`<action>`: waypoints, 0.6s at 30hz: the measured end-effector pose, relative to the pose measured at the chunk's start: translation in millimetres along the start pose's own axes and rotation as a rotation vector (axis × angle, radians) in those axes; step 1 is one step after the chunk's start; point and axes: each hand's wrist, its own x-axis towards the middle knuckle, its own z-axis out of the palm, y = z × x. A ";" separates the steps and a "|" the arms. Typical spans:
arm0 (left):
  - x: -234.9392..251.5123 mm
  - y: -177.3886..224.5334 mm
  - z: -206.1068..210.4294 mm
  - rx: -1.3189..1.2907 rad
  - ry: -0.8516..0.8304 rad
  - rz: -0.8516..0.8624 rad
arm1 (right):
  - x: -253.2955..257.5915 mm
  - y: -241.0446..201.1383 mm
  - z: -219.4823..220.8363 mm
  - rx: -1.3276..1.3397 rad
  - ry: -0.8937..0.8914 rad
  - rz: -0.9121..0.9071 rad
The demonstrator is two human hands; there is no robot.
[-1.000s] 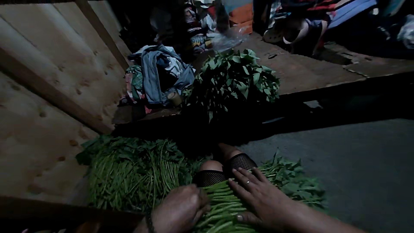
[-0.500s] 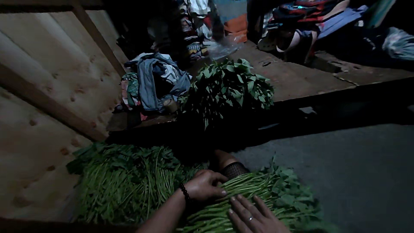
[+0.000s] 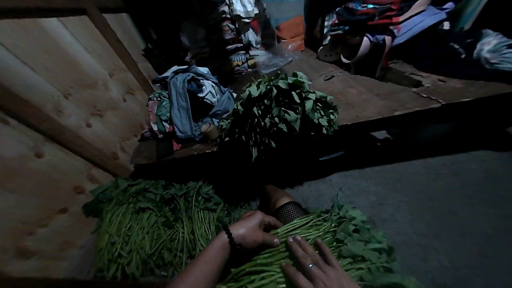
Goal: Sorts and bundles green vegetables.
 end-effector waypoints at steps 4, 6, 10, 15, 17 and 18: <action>-3.6 9.2 -2.7 -0.137 0.032 -0.018 | 3.0 -1.2 -1.3 -0.024 -0.024 0.010; -1.1 7.7 -1.8 -0.110 0.018 0.007 | 5.2 0.7 -1.7 -0.027 -0.019 -0.003; 4.8 9.2 0.4 0.094 -0.012 0.050 | 12.7 4.3 -7.2 -0.037 -0.061 -0.013; -6.2 31.0 -6.1 0.205 0.138 0.107 | 21.5 7.0 -16.4 -0.006 -0.172 -0.026; -16.6 43.4 -11.8 0.220 0.283 0.141 | 20.6 11.7 -14.2 -0.023 -0.156 -0.059; -21.8 46.6 -16.3 0.217 0.384 0.152 | 20.1 13.7 -13.7 -0.028 -0.150 -0.073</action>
